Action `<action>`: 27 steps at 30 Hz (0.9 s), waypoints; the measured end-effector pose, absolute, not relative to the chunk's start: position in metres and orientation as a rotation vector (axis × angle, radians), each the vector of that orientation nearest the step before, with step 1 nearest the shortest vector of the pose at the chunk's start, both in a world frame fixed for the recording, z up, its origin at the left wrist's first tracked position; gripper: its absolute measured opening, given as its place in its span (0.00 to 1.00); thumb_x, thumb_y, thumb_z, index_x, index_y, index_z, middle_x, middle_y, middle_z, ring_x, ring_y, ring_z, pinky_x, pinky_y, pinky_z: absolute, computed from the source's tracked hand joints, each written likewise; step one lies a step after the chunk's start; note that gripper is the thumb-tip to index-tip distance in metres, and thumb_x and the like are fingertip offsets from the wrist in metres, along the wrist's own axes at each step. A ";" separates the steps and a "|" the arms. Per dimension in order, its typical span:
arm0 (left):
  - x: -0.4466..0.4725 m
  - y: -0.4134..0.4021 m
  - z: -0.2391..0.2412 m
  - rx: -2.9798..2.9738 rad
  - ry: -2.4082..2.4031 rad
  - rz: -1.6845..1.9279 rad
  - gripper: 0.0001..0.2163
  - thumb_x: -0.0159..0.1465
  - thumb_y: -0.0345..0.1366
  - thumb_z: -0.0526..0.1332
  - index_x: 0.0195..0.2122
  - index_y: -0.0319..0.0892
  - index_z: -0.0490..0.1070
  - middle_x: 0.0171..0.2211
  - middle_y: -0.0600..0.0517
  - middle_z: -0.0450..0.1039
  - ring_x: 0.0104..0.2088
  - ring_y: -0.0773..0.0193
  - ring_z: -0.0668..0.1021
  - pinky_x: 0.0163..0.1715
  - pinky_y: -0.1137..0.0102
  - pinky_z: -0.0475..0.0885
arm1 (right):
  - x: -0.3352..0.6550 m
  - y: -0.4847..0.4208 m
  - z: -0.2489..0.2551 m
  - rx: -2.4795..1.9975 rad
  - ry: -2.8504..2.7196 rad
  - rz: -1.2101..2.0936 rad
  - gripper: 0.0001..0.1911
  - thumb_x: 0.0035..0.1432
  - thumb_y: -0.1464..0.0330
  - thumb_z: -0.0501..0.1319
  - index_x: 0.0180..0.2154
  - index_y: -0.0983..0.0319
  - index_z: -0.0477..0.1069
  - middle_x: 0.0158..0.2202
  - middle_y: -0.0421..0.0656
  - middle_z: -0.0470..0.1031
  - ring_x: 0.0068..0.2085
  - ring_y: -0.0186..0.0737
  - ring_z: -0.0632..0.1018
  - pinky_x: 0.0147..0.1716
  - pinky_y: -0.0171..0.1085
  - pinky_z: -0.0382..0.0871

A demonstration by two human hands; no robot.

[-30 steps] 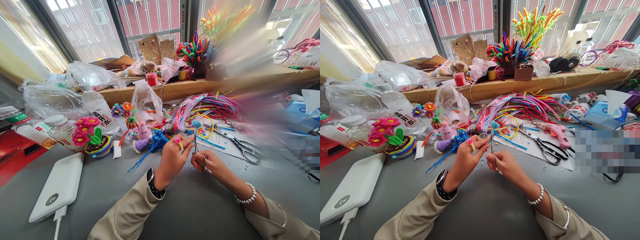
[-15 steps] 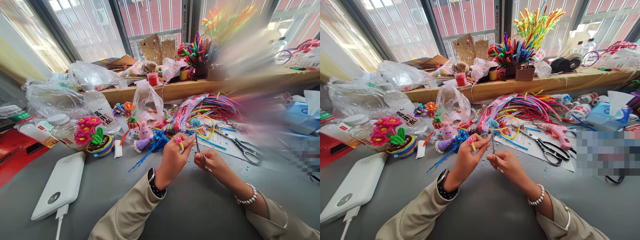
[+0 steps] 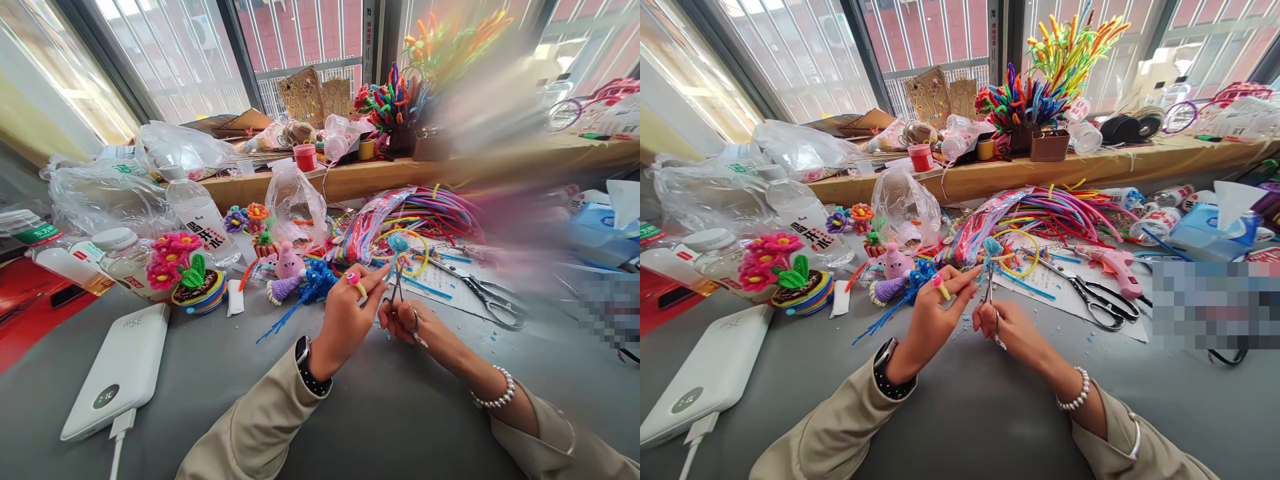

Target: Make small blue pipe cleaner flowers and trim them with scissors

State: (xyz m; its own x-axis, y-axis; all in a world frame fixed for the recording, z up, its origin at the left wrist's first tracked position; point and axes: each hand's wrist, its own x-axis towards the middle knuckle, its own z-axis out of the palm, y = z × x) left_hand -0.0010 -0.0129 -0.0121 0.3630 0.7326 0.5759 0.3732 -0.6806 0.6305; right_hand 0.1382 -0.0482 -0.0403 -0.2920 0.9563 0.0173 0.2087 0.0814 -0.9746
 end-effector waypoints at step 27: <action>-0.003 -0.009 -0.008 2.020 1.059 1.042 0.13 0.54 0.31 0.59 0.42 0.41 0.70 0.29 0.51 0.73 0.29 0.67 0.75 0.33 0.72 0.70 | 0.137 -0.042 -0.044 -1.327 -1.522 1.217 0.32 0.45 0.42 0.50 0.11 0.64 0.59 0.11 0.37 0.57 0.16 0.27 0.58 0.18 0.31 0.50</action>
